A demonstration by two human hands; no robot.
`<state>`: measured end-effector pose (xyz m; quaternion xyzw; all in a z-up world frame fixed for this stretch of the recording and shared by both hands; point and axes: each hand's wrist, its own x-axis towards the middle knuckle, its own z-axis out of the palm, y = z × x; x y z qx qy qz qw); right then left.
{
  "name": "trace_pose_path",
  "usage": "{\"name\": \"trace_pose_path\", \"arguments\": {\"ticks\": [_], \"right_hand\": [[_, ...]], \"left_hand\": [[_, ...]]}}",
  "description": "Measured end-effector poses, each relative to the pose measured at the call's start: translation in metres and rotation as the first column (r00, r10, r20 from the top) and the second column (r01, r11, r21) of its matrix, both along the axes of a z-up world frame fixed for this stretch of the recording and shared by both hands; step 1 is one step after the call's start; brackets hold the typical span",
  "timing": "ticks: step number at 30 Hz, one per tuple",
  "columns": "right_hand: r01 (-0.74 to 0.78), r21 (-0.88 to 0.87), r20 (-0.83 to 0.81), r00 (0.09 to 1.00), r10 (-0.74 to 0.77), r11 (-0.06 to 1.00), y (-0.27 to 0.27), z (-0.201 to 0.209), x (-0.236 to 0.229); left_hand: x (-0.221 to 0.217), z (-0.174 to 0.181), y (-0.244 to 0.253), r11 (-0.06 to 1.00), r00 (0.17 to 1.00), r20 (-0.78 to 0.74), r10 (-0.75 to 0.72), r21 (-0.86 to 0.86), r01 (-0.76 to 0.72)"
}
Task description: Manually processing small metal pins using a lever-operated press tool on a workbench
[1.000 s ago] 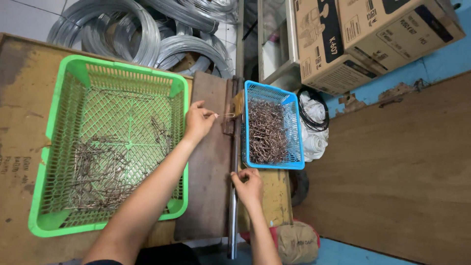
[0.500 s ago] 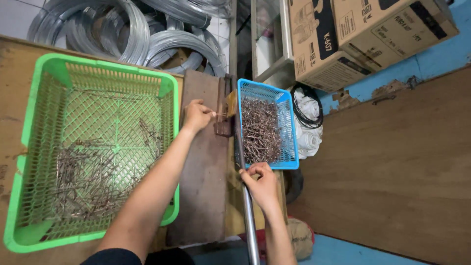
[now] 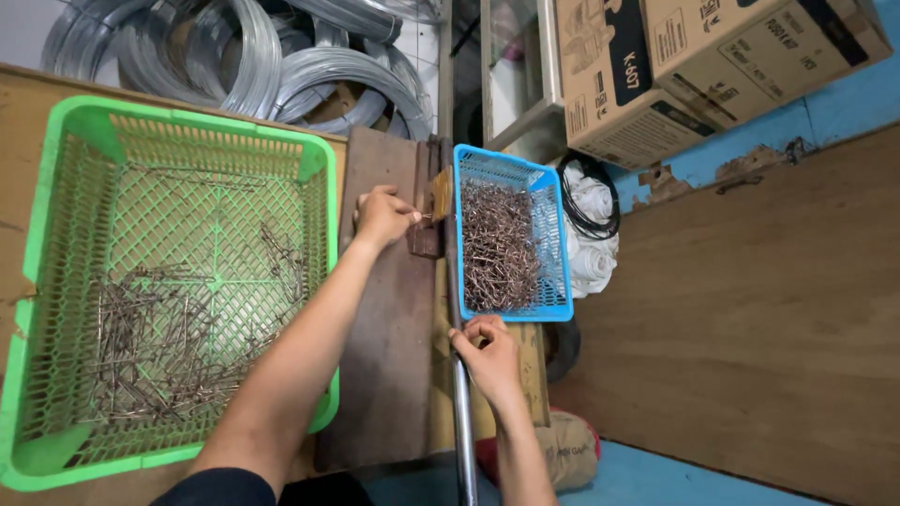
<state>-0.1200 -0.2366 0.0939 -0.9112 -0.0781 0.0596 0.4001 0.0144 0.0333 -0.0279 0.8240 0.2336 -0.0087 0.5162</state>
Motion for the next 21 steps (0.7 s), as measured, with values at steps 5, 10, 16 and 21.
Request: {"name": "trace_pose_path", "arguments": {"ticks": [5,10,16,21], "right_hand": [[0.006,0.017,-0.011,1.000,-0.006,1.000,0.000,-0.003,0.002],[0.003,0.020,-0.025,1.000,-0.003,1.000,0.016,0.001,-0.005],[0.044,-0.022,-0.074,0.996,-0.046,0.999,0.014,-0.021,-0.012],[0.286,0.168,-0.465,0.867,-0.180,0.943,0.018,-0.021,-0.026]], "left_hand": [[0.006,-0.006,-0.014,1.000,0.999,0.048,0.007,-0.024,-0.006],[0.012,-0.031,-0.027,0.994,0.979,0.171,0.108,-0.037,-0.103],[0.000,-0.024,-0.029,0.993,0.957,0.267,0.114,-0.046,-0.106],[0.004,-0.030,-0.024,0.995,0.937,0.335,0.102,-0.056,-0.088]]}}
